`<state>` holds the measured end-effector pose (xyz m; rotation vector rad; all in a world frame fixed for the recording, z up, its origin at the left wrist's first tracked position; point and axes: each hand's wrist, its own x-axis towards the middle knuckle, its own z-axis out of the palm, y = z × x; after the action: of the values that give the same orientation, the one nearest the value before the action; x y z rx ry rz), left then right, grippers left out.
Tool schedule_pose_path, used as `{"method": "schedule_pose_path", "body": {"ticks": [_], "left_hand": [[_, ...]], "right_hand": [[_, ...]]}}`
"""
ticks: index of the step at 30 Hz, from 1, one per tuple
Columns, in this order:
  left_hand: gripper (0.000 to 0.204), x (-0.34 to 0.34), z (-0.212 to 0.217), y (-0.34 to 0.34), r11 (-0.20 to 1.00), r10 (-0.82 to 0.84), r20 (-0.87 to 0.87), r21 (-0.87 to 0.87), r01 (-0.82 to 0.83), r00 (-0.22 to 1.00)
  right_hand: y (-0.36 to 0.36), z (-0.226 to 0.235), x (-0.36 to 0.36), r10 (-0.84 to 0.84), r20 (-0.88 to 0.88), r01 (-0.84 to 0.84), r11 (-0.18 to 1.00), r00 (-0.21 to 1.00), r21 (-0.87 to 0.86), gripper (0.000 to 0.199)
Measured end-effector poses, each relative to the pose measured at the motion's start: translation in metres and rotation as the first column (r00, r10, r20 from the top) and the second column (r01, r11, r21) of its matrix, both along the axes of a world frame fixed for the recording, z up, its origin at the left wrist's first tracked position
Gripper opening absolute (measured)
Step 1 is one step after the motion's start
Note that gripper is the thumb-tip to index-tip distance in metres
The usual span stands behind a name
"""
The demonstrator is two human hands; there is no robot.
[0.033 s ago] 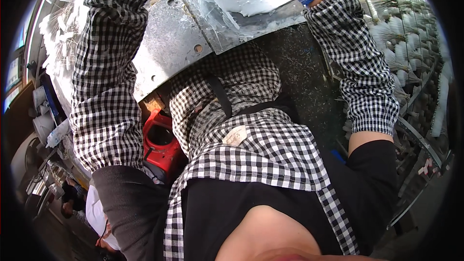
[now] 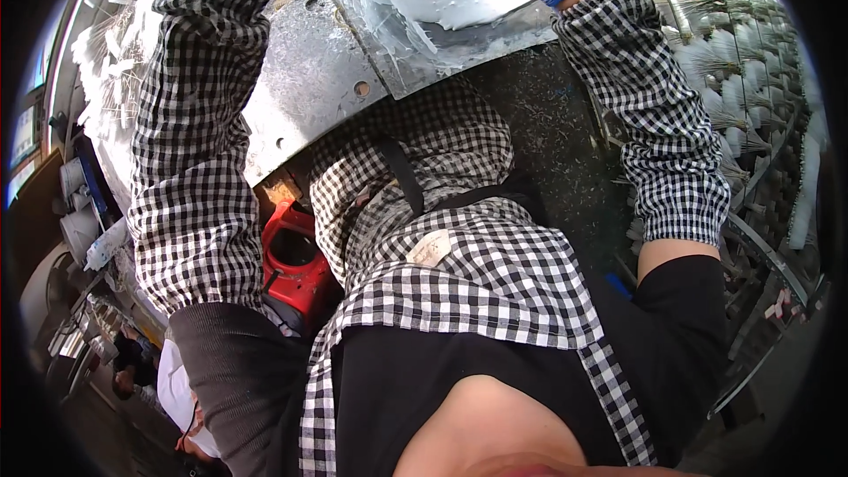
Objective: Assembling and hanging white frilly decorative products in a workshop setting.
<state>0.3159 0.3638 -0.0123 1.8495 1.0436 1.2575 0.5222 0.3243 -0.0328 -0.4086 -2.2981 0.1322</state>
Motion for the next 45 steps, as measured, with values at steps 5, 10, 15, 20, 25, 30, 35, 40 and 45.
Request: {"method": "schedule_pose_path", "body": {"ticks": [5,10,15,20,25,30,35,40,45], "left_hand": [[0.035,-0.002,-0.004,0.0,0.999,0.001,0.008,-0.035,-0.001,1.0],[0.038,0.004,-0.003,-0.002,0.999,0.027,-0.092,-0.02,-0.029,0.995],[0.039,-0.077,-0.03,0.069,0.881,0.116,0.407,-0.463,0.096,0.906],[0.04,0.003,-0.016,-0.002,0.981,0.072,0.344,-0.195,-0.003,0.936],[0.039,0.001,-0.019,0.006,0.966,0.096,0.265,-0.256,-0.026,0.959],[0.03,0.005,-0.018,0.004,0.976,0.216,0.138,-0.069,-0.208,0.967],[0.019,0.019,-0.027,0.021,0.996,0.063,0.314,0.038,-0.079,0.947],[0.024,0.021,-0.021,0.027,0.98,0.128,0.27,0.114,-0.164,0.954],[0.033,0.033,-0.012,-0.001,0.984,-0.008,-0.04,0.177,0.015,0.999]], "right_hand": [[0.008,-0.013,-0.002,-0.205,0.102,0.179,0.959,0.973,0.221,0.012],[0.015,-0.02,-0.006,-0.429,0.184,0.41,0.903,0.885,0.13,0.021],[0.009,0.004,-0.03,-0.24,0.232,0.279,0.949,0.942,-0.15,0.028],[0.016,0.001,-0.025,-0.276,0.351,0.376,0.89,0.895,-0.258,0.032],[0.031,-0.026,-0.022,-0.086,0.084,0.119,0.791,0.993,-0.601,0.043],[0.025,-0.007,-0.017,-0.09,0.197,0.203,0.699,0.976,-0.686,0.039],[0.021,-0.007,-0.021,-0.113,0.182,0.205,0.746,0.977,-0.633,0.038],[0.03,-0.023,-0.029,-0.173,0.065,0.178,0.789,0.983,-0.587,0.043],[0.041,-0.034,0.002,-0.179,0.151,0.234,0.728,0.972,-0.644,0.043]]}}
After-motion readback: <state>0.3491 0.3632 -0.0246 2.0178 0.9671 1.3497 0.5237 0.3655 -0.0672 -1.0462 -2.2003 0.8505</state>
